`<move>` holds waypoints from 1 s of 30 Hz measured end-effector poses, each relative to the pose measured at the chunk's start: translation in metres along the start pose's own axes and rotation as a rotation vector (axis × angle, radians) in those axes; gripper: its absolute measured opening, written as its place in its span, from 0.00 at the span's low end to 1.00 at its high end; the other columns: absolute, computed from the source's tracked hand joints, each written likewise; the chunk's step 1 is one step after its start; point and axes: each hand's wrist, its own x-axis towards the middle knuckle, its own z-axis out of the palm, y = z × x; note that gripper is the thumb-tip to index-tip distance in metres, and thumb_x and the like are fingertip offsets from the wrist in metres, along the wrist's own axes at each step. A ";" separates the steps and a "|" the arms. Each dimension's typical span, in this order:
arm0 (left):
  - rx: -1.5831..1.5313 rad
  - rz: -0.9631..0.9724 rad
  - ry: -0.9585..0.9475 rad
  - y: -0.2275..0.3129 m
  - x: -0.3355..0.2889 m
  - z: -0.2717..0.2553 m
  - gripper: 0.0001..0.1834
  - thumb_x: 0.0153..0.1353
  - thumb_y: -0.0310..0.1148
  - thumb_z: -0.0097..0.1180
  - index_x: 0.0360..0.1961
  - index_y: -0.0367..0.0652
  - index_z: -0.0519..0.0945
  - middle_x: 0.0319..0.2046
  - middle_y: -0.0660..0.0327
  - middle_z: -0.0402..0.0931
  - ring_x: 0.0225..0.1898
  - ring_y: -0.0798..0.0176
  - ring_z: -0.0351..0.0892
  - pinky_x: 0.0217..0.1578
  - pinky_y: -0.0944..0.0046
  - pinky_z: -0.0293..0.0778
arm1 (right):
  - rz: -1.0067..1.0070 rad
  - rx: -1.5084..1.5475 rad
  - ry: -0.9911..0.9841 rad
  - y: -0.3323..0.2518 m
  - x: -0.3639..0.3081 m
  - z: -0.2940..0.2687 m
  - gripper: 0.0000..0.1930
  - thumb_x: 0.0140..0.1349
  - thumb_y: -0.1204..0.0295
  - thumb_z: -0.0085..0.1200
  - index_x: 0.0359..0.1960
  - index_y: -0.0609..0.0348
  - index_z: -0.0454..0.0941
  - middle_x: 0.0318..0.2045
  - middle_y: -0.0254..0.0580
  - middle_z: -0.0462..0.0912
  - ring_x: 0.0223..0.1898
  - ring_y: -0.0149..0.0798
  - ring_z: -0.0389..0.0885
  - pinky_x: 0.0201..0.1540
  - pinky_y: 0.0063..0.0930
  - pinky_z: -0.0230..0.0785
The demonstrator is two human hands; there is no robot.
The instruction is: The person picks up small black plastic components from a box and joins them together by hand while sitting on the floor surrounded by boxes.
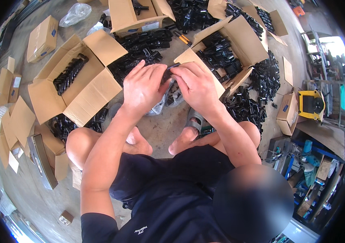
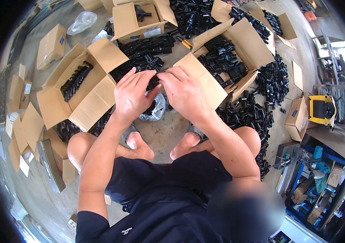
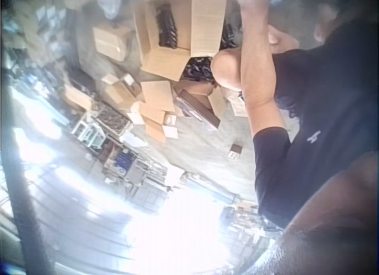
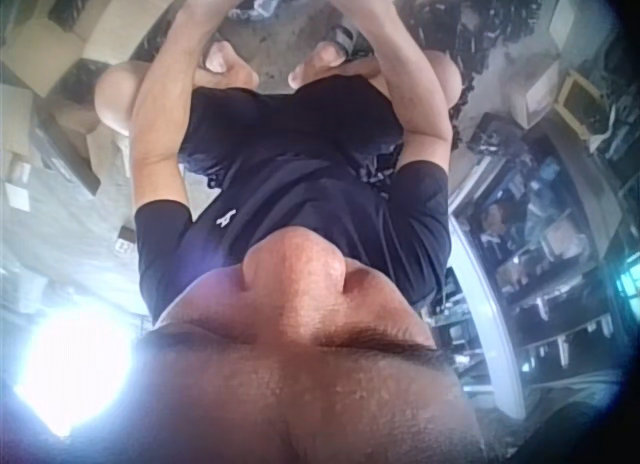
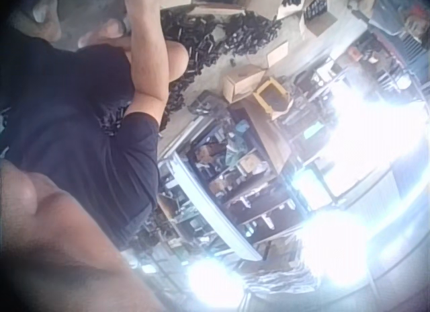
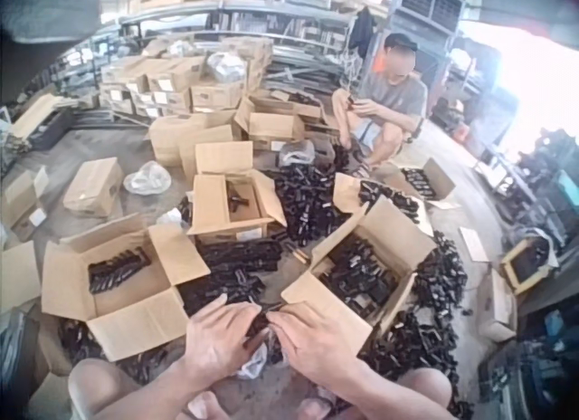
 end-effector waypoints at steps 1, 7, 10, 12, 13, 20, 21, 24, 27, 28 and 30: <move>-0.001 0.002 0.003 0.000 0.000 -0.001 0.21 0.48 0.32 0.73 0.45 0.42 0.83 0.40 0.59 0.86 0.41 0.57 0.87 0.55 0.50 0.78 | -0.009 -0.015 -0.005 -0.001 0.001 0.001 0.11 0.56 0.80 0.61 0.41 0.62 0.81 0.39 0.44 0.82 0.42 0.50 0.81 0.44 0.39 0.77; 0.012 -0.009 -0.012 -0.001 -0.002 -0.006 0.21 0.47 0.31 0.73 0.44 0.43 0.82 0.40 0.59 0.86 0.42 0.58 0.87 0.57 0.51 0.77 | -0.031 -0.066 -0.048 -0.004 0.002 0.011 0.13 0.52 0.81 0.60 0.41 0.61 0.81 0.39 0.43 0.81 0.42 0.48 0.81 0.43 0.38 0.77; 0.008 -0.025 -0.029 -0.002 -0.004 -0.008 0.21 0.46 0.30 0.74 0.44 0.43 0.83 0.39 0.59 0.86 0.42 0.58 0.87 0.57 0.51 0.77 | 0.000 -0.071 -0.092 -0.008 0.004 0.012 0.14 0.53 0.80 0.61 0.44 0.62 0.81 0.39 0.44 0.80 0.42 0.49 0.81 0.42 0.38 0.77; 0.013 -0.050 -0.043 -0.003 -0.005 -0.010 0.21 0.46 0.30 0.74 0.43 0.42 0.83 0.39 0.59 0.86 0.41 0.57 0.87 0.56 0.51 0.78 | 0.025 -0.017 -0.073 -0.008 0.007 0.011 0.17 0.54 0.79 0.62 0.47 0.63 0.81 0.40 0.46 0.80 0.43 0.50 0.80 0.43 0.37 0.77; -0.009 -0.080 -0.046 -0.003 -0.006 -0.010 0.21 0.46 0.30 0.74 0.44 0.41 0.83 0.39 0.58 0.86 0.41 0.57 0.87 0.55 0.51 0.79 | 0.037 0.009 -0.063 -0.009 0.009 0.010 0.18 0.55 0.79 0.62 0.49 0.63 0.81 0.41 0.47 0.80 0.43 0.51 0.80 0.43 0.36 0.77; -0.596 -0.553 -0.184 0.003 -0.002 -0.016 0.19 0.56 0.26 0.69 0.49 0.36 0.81 0.38 0.61 0.86 0.38 0.67 0.85 0.45 0.65 0.80 | 0.473 0.753 -0.136 0.012 0.009 -0.011 0.25 0.61 0.78 0.65 0.61 0.65 0.76 0.44 0.35 0.79 0.40 0.28 0.80 0.44 0.22 0.75; -0.737 -0.616 -0.193 0.001 -0.003 -0.015 0.18 0.58 0.25 0.68 0.50 0.35 0.81 0.38 0.62 0.86 0.38 0.70 0.84 0.44 0.67 0.79 | 0.539 0.841 -0.154 0.016 0.008 -0.011 0.24 0.61 0.78 0.65 0.60 0.65 0.76 0.44 0.35 0.80 0.40 0.28 0.80 0.44 0.22 0.75; -0.942 -0.735 -0.252 0.006 0.001 -0.021 0.18 0.60 0.23 0.67 0.51 0.33 0.80 0.38 0.62 0.84 0.39 0.75 0.80 0.44 0.71 0.77 | 0.688 1.060 -0.189 0.019 0.005 -0.013 0.22 0.61 0.80 0.65 0.58 0.65 0.78 0.39 0.35 0.84 0.37 0.25 0.80 0.41 0.20 0.76; -1.076 -0.759 -0.245 0.009 0.002 -0.022 0.19 0.61 0.22 0.65 0.53 0.34 0.79 0.44 0.61 0.83 0.42 0.74 0.80 0.46 0.71 0.77 | 0.671 1.111 -0.156 0.017 0.004 -0.008 0.21 0.63 0.79 0.64 0.57 0.66 0.78 0.37 0.34 0.85 0.35 0.25 0.80 0.41 0.20 0.76; -1.115 -0.751 -0.209 0.012 0.003 -0.023 0.19 0.62 0.21 0.65 0.54 0.34 0.79 0.46 0.60 0.83 0.43 0.73 0.80 0.47 0.70 0.77 | 0.676 1.101 -0.149 0.016 0.004 -0.009 0.20 0.63 0.78 0.64 0.56 0.67 0.78 0.37 0.35 0.84 0.36 0.24 0.80 0.41 0.20 0.76; -1.179 -0.703 -0.096 0.019 0.004 -0.023 0.20 0.62 0.19 0.64 0.56 0.35 0.78 0.51 0.58 0.81 0.49 0.69 0.80 0.51 0.68 0.77 | 0.671 1.119 -0.118 0.014 0.005 -0.010 0.20 0.63 0.78 0.64 0.56 0.67 0.78 0.37 0.35 0.84 0.35 0.24 0.80 0.41 0.20 0.76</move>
